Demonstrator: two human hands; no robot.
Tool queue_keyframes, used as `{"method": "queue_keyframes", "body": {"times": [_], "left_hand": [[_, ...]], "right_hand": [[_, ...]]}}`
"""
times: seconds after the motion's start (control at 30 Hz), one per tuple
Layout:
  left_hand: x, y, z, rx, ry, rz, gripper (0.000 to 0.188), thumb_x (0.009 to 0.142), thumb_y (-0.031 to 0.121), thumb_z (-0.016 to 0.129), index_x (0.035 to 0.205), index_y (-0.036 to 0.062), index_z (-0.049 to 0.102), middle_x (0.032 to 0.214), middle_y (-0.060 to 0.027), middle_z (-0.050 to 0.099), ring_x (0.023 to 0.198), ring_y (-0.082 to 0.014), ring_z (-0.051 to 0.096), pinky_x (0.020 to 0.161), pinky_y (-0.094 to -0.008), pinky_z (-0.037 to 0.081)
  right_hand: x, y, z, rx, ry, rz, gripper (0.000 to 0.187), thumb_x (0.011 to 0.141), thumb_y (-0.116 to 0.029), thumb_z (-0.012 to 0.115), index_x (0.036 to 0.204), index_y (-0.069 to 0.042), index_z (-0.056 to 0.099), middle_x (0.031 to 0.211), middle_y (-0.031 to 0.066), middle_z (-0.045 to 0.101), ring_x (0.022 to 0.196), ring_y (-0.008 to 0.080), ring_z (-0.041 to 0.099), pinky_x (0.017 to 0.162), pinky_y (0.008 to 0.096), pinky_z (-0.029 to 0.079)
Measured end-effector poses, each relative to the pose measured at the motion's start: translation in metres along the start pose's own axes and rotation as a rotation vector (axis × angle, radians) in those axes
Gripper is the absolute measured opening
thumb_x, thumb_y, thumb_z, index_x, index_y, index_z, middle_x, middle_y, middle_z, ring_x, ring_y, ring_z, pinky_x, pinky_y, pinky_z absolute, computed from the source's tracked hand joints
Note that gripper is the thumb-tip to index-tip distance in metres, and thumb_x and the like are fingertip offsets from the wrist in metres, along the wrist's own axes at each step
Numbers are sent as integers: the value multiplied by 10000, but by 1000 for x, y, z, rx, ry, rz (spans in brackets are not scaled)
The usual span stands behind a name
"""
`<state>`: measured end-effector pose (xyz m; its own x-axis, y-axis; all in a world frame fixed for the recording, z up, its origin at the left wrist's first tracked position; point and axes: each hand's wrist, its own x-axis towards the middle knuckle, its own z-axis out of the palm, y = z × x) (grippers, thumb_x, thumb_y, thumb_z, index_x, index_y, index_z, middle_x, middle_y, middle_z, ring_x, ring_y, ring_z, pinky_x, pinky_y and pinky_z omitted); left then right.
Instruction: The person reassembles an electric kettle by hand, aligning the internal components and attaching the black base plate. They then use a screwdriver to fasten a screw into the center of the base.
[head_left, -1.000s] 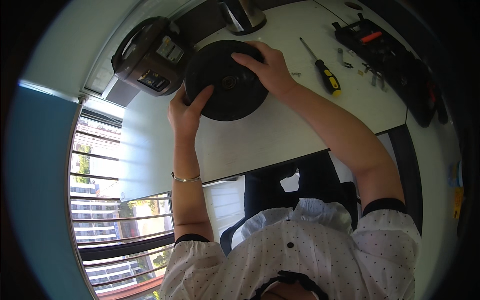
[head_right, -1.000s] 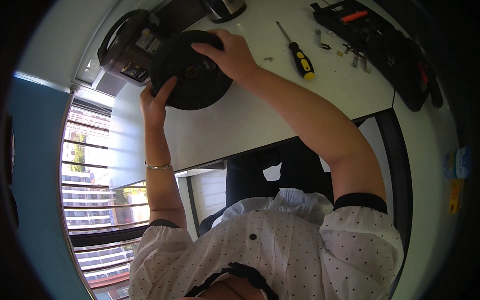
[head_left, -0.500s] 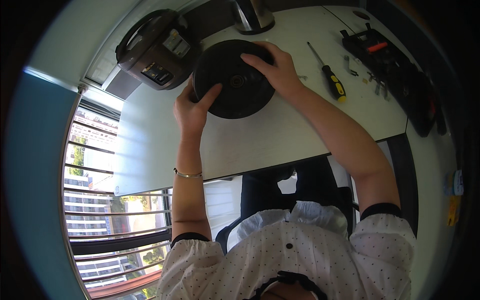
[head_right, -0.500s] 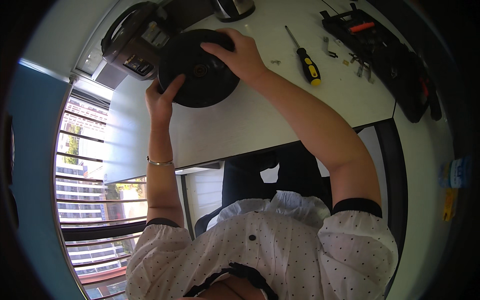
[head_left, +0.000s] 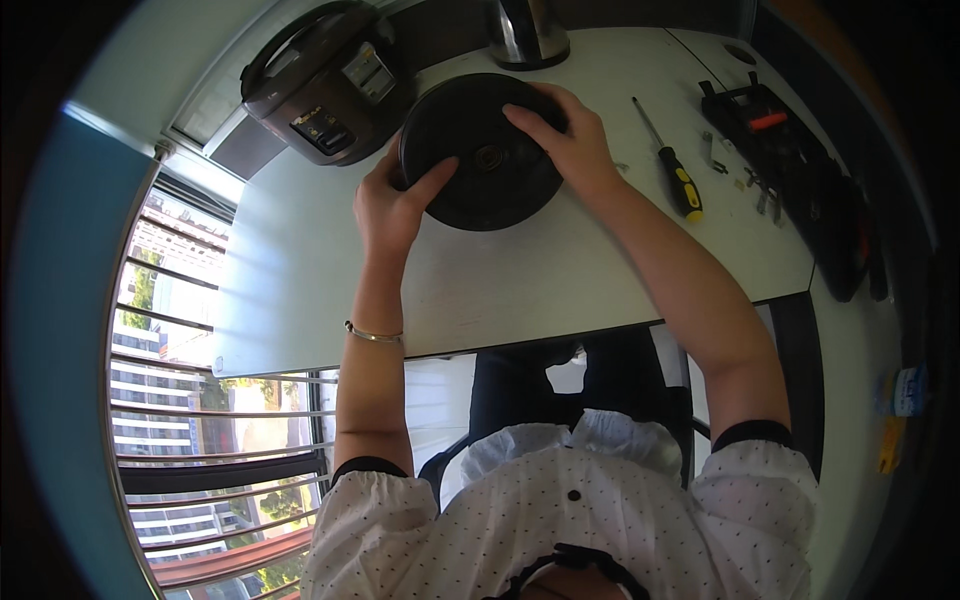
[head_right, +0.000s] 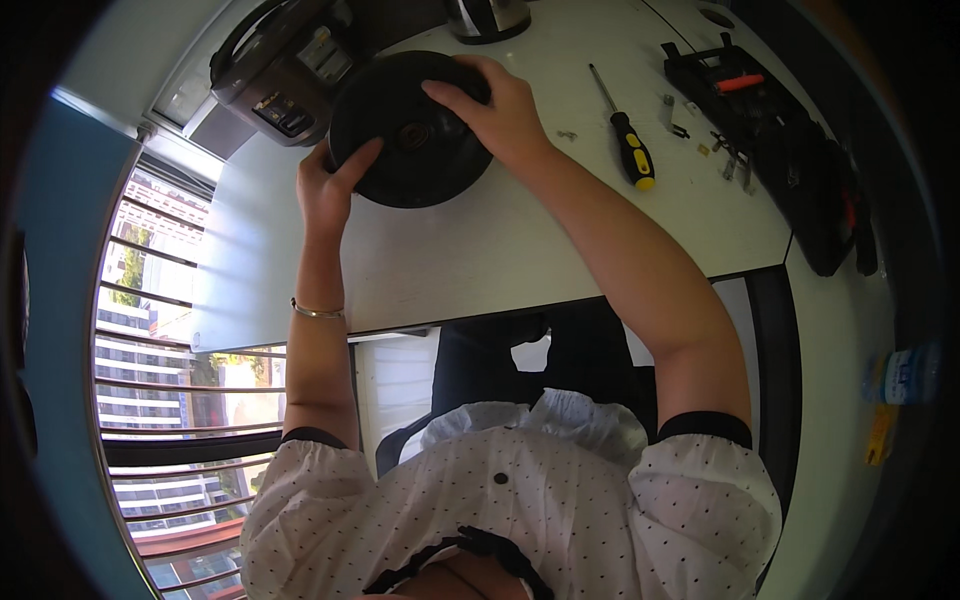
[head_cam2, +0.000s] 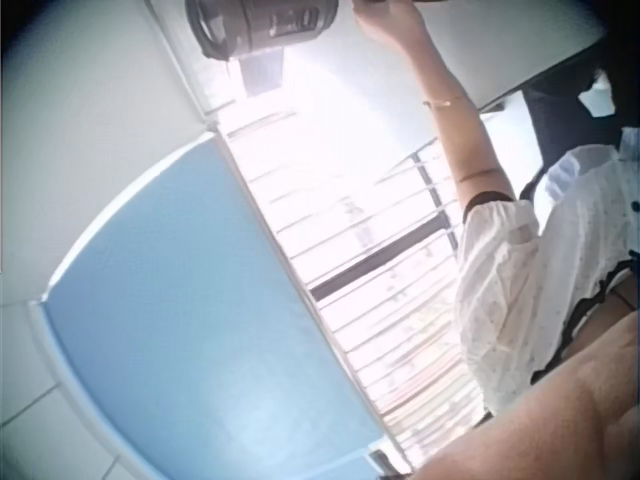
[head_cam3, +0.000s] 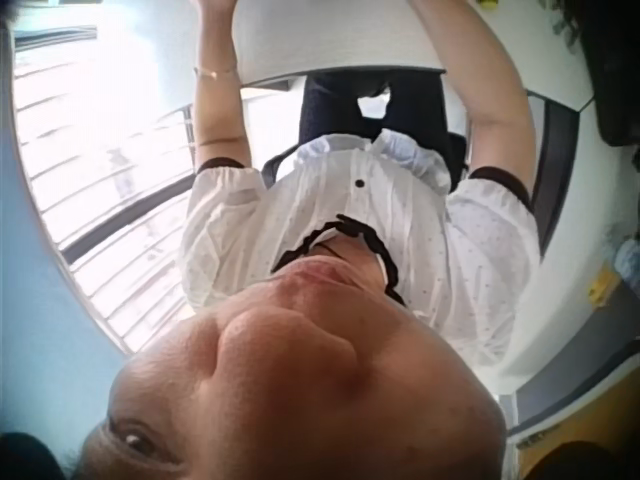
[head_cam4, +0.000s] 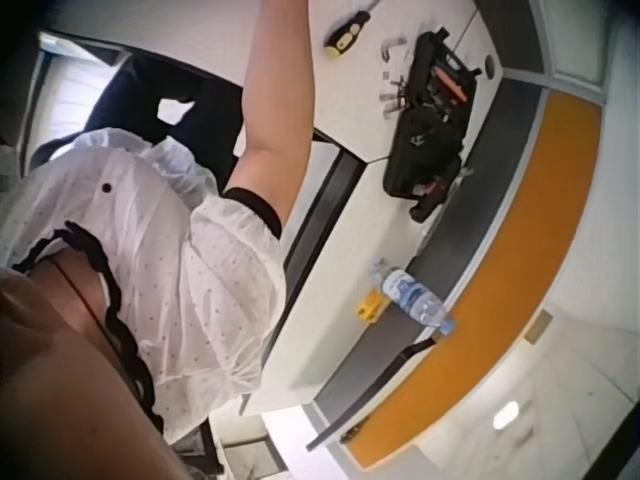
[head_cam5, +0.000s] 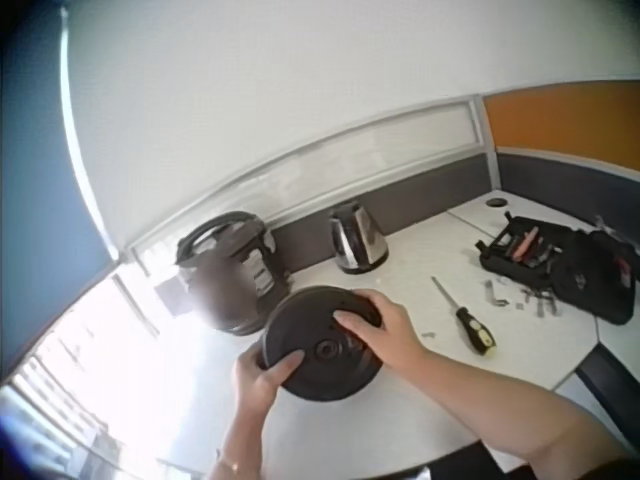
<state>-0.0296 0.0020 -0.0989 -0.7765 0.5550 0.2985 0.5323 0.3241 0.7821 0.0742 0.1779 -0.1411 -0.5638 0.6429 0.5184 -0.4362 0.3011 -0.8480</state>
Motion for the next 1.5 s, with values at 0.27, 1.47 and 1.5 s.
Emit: {"method": "queue_keyframes", "body": {"times": [0.27,1.47,1.5], "left_hand": [[3,-3,7,58,115,54,655,644,439,758,1188,98,631,801,-64,705,759,-143,664,725,-258,490],[9,-11,3,41,120,132,664,653,506,743,1138,62,650,790,-80,704,732,-187,678,701,-284,509],[9,-10,1,45,101,131,678,649,504,746,1148,58,643,800,-83,705,743,-190,680,710,-286,510]], "right_hand": [[9,6,2,-91,39,-33,565,781,-408,720,1086,50,591,887,137,676,819,189,652,757,279,508],[13,-1,5,-61,54,21,543,718,-346,790,1037,50,600,923,127,657,857,178,626,787,277,502],[12,-1,6,-70,55,23,539,720,-347,789,1035,48,601,919,125,657,855,177,625,786,276,502]]}}
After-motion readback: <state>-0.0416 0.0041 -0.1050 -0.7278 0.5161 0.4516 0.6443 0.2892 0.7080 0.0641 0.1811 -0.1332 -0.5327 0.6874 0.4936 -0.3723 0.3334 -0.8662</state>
